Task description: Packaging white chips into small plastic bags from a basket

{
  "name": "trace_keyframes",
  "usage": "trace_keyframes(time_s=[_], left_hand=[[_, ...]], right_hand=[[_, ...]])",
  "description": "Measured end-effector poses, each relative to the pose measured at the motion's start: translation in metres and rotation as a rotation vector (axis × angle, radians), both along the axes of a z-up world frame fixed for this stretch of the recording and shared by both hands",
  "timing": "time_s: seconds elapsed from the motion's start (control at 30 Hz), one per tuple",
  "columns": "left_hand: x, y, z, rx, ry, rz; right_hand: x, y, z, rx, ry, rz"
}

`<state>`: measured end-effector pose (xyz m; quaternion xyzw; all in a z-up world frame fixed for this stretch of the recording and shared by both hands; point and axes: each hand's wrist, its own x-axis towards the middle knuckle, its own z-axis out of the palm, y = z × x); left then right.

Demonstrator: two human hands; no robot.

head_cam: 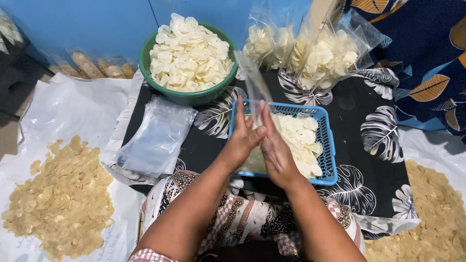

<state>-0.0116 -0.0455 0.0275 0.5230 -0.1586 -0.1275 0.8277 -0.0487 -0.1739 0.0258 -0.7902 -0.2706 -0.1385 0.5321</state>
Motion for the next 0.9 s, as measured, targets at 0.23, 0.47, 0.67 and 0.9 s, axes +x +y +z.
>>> trace_keyframes(time_s=[0.23, 0.47, 0.67, 0.9], left_hand=[[-0.011, -0.022, -0.02, -0.486, 0.055, 0.023], [0.011, -0.01, -0.038, -0.779, 0.194, -0.1], [0.019, -0.009, -0.058, -0.866, 0.151, -0.211], [0.024, 0.025, -0.013, -0.556, -0.072, -0.176]], right_hand=[[-0.005, 0.016, 0.007, 0.026, -0.141, -0.092], [-0.02, 0.032, -0.005, 0.853, 0.346, 0.208], [-0.007, 0.011, -0.039, 1.321, 0.626, 0.382], [-0.003, 0.001, -0.006, 1.203, 0.545, 0.666]])
